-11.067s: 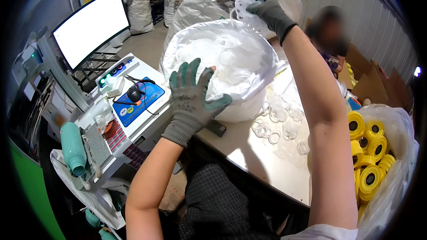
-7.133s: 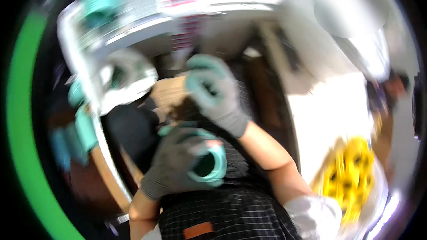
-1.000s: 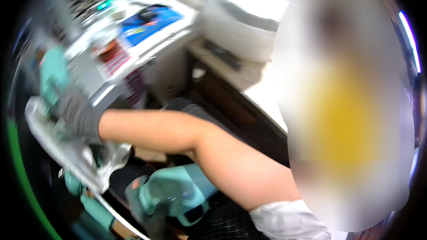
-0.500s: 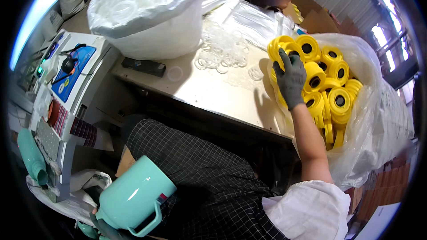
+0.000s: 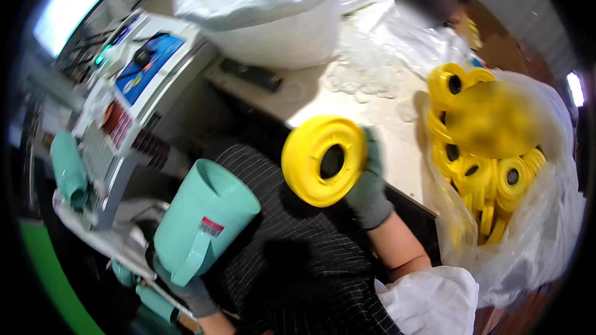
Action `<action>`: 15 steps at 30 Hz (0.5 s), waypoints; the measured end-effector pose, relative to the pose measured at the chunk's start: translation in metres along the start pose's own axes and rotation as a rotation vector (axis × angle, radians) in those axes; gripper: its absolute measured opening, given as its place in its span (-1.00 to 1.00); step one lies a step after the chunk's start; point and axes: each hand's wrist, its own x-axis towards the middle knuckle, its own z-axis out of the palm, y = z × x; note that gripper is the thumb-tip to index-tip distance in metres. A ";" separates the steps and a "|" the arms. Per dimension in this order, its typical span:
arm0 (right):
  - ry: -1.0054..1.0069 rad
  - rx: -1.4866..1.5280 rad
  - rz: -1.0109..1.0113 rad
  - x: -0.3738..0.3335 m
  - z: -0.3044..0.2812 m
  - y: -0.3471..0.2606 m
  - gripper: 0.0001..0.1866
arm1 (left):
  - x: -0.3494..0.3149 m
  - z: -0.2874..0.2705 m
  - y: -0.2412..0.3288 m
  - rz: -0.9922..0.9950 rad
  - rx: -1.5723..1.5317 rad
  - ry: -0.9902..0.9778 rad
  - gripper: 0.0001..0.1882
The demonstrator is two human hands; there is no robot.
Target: The person sits on the floor and assembles teal plastic containers by inserting a white seal into the opening and screwing on a yellow lid. They repeat this process for multiple units, placing the finished containers on a nearby table.
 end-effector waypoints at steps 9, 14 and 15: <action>-0.753 -1.215 -0.503 -0.045 0.001 0.083 -0.45 | -0.020 0.004 -0.003 -0.247 -0.428 0.265 -0.50; -0.311 -0.734 0.161 0.008 0.009 0.089 -0.54 | -0.024 0.010 0.004 -0.183 -0.073 0.146 -0.52; -0.348 -0.615 0.095 0.017 0.034 0.074 -0.55 | -0.024 0.017 0.006 -0.285 -0.275 0.180 -0.54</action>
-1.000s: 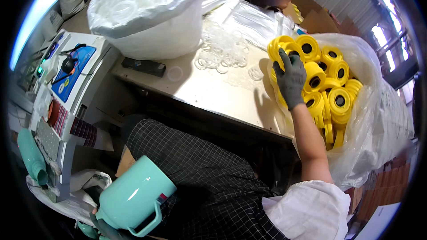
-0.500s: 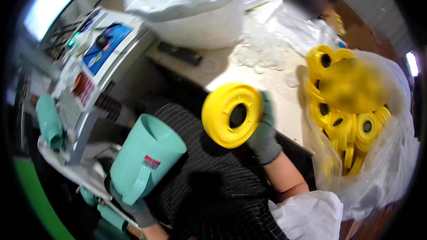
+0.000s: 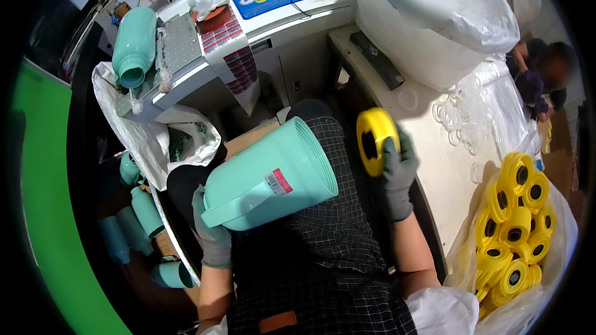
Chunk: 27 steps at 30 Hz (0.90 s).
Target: The person sits on the floor and assembles teal plastic containers by inserting a white seal into the opening and screwing on a yellow lid. They repeat this process for multiple units, placing the finished containers on a nearby table.
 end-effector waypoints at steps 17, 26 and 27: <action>-0.564 -0.268 -0.819 -0.016 0.034 -0.078 -0.40 | -0.008 0.003 -0.052 -0.609 -0.859 0.106 -0.71; -0.393 -0.283 -0.522 -0.033 0.051 -0.084 -0.53 | -0.004 0.020 0.000 -0.107 -0.393 0.142 -0.70; -0.346 -0.236 -0.379 -0.032 0.058 -0.084 -0.52 | 0.000 0.020 0.007 -0.064 -0.326 0.154 -0.69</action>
